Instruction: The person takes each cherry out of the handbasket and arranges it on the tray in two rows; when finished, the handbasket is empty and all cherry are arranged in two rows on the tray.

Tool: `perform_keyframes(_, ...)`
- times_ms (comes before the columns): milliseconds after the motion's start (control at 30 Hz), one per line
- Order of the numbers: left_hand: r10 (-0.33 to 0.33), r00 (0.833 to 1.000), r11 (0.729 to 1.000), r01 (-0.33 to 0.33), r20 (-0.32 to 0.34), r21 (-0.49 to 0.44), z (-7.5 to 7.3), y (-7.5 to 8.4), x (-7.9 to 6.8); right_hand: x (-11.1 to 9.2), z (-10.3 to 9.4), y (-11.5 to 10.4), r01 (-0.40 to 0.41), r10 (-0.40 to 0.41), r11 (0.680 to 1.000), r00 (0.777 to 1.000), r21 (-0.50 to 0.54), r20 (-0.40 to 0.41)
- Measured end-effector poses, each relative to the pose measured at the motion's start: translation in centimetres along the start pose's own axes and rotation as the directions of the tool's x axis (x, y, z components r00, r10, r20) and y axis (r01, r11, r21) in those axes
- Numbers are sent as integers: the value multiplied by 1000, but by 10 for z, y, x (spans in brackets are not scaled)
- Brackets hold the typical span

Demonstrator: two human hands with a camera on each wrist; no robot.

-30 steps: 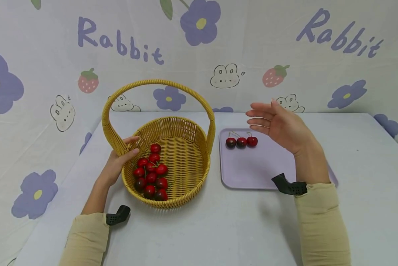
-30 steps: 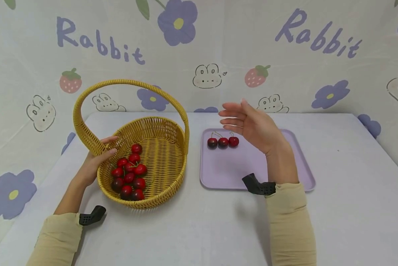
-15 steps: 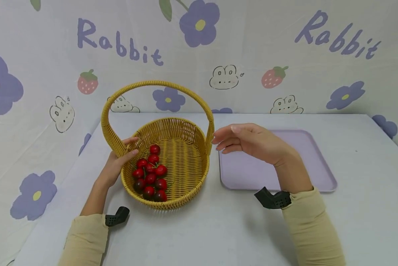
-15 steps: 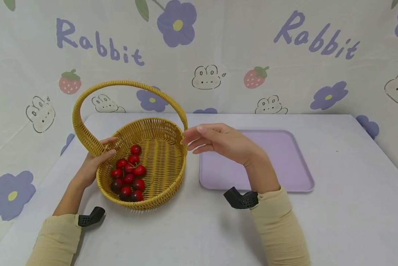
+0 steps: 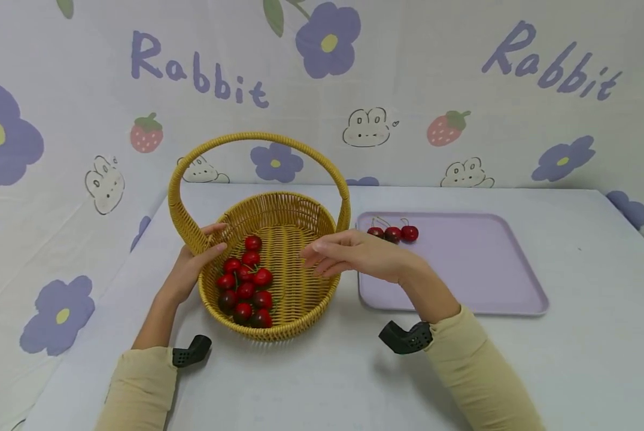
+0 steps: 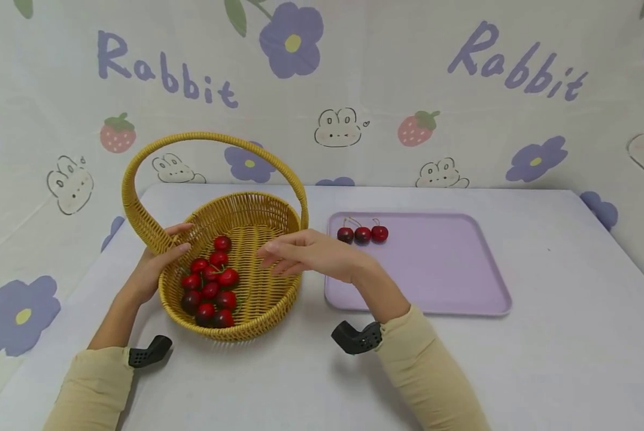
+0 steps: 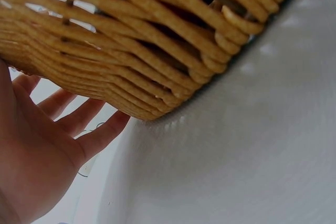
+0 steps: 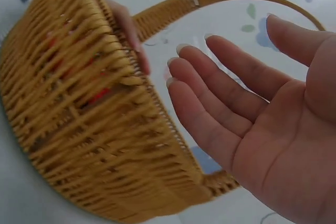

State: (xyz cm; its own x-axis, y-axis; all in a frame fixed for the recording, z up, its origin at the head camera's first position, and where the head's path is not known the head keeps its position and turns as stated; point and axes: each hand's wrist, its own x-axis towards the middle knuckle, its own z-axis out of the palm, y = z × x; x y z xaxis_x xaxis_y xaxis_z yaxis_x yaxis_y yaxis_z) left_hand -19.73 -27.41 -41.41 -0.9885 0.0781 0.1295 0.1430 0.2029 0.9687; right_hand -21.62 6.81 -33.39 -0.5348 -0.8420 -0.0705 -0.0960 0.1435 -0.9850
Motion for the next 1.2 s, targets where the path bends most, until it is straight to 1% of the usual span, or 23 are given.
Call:
perform_keyframes(133, -6, 1000, 1000, 6, 4, 2, 1, 1, 1, 15, 10, 6, -52, 53, 998, 998, -39, 34)
perform_keyframes(367, -1, 1000, 1000, 1, 2, 3, 1, 2, 1, 39, 29, 5, -92, 103, 991, 987, -94, 121)
perform_keyframes(533, -3, 1000, 1000, 3, 1, -1, 1, 2, 1, 52, 41, 7, -172, 194, 972, 972, -160, 134)
perform_keyframes(700, -11, 1000, 1000, 11, 1, -3, 1, 1, 1, 61, 47, 10, -220, 260, 947, 954, -236, 152)
perform_keyframes(867, -9, 1000, 1000, 9, 0, -5, 1, 2, 1, 67, 53, 13, -233, 293, 924, 941, -304, 168)
perform_keyframes(1100, -2, 1000, 1000, 2, -9, -6, 1, 1, 0, 73, 59, 17, -224, 307, 889, 939, -399, 156)
perform_keyframes(1200, -5, 1000, 1000, 5, -13, -9, 1, 1, 0, 75, 61, 17, -216, 305, 889, 937, -405, 172)
